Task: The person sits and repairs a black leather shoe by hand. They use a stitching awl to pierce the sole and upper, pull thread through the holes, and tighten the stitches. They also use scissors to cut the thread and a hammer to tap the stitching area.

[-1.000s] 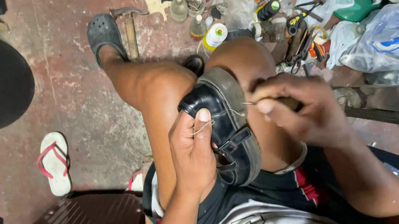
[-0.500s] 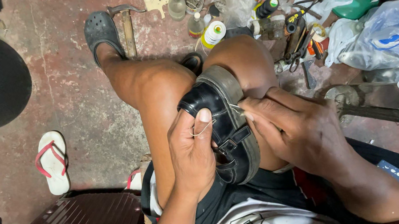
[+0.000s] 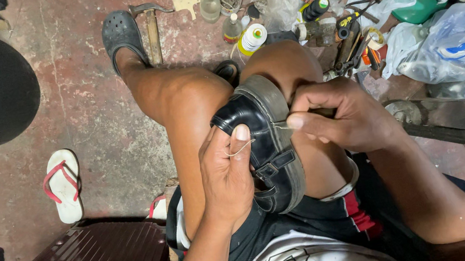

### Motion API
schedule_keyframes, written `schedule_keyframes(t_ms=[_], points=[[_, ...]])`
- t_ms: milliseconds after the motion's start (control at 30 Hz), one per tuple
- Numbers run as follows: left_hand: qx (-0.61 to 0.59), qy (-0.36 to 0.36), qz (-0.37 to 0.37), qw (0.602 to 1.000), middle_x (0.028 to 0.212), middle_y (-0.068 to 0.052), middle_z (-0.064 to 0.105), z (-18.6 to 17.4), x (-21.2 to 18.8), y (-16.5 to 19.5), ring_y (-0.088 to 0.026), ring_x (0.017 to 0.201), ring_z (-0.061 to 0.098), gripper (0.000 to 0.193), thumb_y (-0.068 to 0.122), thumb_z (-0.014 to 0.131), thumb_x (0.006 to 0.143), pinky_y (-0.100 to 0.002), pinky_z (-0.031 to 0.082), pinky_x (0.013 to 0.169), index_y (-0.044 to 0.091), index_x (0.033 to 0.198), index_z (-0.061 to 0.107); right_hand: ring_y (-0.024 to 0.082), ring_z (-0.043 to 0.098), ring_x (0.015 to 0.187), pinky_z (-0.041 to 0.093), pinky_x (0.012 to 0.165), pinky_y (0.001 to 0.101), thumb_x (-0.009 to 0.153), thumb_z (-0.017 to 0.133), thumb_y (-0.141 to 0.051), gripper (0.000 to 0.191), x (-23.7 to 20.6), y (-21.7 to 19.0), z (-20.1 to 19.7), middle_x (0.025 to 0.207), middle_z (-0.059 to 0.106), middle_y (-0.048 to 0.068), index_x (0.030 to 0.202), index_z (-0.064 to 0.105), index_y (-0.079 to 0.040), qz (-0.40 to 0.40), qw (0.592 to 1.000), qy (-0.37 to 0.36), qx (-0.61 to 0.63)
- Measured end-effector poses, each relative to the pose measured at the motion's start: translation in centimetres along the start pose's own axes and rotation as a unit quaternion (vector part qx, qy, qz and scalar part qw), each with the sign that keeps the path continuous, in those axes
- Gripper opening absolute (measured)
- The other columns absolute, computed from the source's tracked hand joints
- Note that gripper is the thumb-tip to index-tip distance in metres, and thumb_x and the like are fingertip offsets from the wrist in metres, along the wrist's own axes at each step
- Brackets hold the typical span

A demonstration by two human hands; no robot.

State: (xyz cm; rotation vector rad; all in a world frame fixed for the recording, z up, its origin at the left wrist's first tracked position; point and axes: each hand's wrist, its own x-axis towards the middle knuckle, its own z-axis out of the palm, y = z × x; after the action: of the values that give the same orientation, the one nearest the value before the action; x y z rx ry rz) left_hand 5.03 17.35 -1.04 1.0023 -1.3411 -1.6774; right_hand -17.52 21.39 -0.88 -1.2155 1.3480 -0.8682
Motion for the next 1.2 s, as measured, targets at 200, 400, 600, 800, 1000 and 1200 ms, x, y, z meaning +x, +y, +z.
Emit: schedule_keyframes(t_ms=[200,400,600,800,1000,1200], points=[[0.062,-0.002,0.008,0.998,0.1,-0.004,0.064,0.6,0.1,0.3,-0.012,0.092,0.057,0.03,0.026,0.05,0.112,-0.028,0.05,0.086,0.0,0.113,0.064,0.007,0.053,0.055,0.041,0.049,0.0234,0.098,0.069,-0.018,0.018,-1.3,-0.6,-0.5,0.07,0.059,0.002,0.092,0.067,0.0,-0.161,0.865,-0.022,0.475],[0.002,-0.001,0.025,1.0,0.103,-0.005,0.065,0.8,0.0,0.1,-0.012,0.094,0.057,0.031,0.025,0.05,0.111,-0.028,0.049,0.088,-0.001,0.116,0.065,0.015,0.066,0.069,0.051,0.061,0.028,0.099,0.071,-0.009,0.011,-1.9,-4.3,0.6,0.088,0.07,0.007,0.109,0.07,-0.004,-0.152,0.958,0.173,-0.168],[0.015,-0.004,0.028,1.0,0.1,-0.005,0.064,0.5,-0.3,0.1,-0.011,0.09,0.056,0.031,0.026,0.051,0.111,-0.028,0.049,0.083,-0.001,0.113,0.065,0.025,0.072,0.078,0.056,0.07,0.0354,0.09,0.076,-0.007,0.016,-2.0,-5.8,2.3,0.09,0.072,0.009,0.106,0.074,-0.007,-0.153,0.91,0.163,-0.348],[0.032,-0.008,0.037,0.999,0.097,-0.005,0.062,0.3,0.0,0.4,-0.011,0.088,0.054,0.031,0.027,0.051,0.111,-0.027,0.047,0.081,0.0,0.113,0.065,0.024,0.071,0.078,0.055,0.067,0.0345,0.087,0.077,-0.009,0.017,-1.7,-6.6,2.4,0.091,0.072,0.007,0.105,0.075,-0.008,-0.151,0.903,0.16,-0.368],[0.051,-0.014,0.031,0.998,0.095,-0.005,0.061,0.0,0.0,0.5,-0.011,0.084,0.053,0.033,0.029,0.05,0.111,-0.027,0.047,0.078,0.0,0.114,0.066,0.025,0.07,0.074,0.054,0.063,0.0364,0.084,0.079,-0.013,0.018,-1.7,-6.7,1.9,0.087,0.071,0.006,0.102,0.077,-0.011,-0.145,0.889,0.139,-0.412],[0.039,-0.01,0.025,0.999,0.097,-0.006,0.062,0.1,0.1,0.5,-0.013,0.086,0.053,0.034,0.031,0.05,0.111,-0.028,0.047,0.08,0.0,0.114,0.065,0.017,0.069,0.07,0.053,0.063,0.0311,0.09,0.075,-0.015,0.011,-0.2,-4.8,0.2,0.083,0.069,0.005,0.095,0.068,-0.008,-0.117,0.948,0.067,-0.29]])
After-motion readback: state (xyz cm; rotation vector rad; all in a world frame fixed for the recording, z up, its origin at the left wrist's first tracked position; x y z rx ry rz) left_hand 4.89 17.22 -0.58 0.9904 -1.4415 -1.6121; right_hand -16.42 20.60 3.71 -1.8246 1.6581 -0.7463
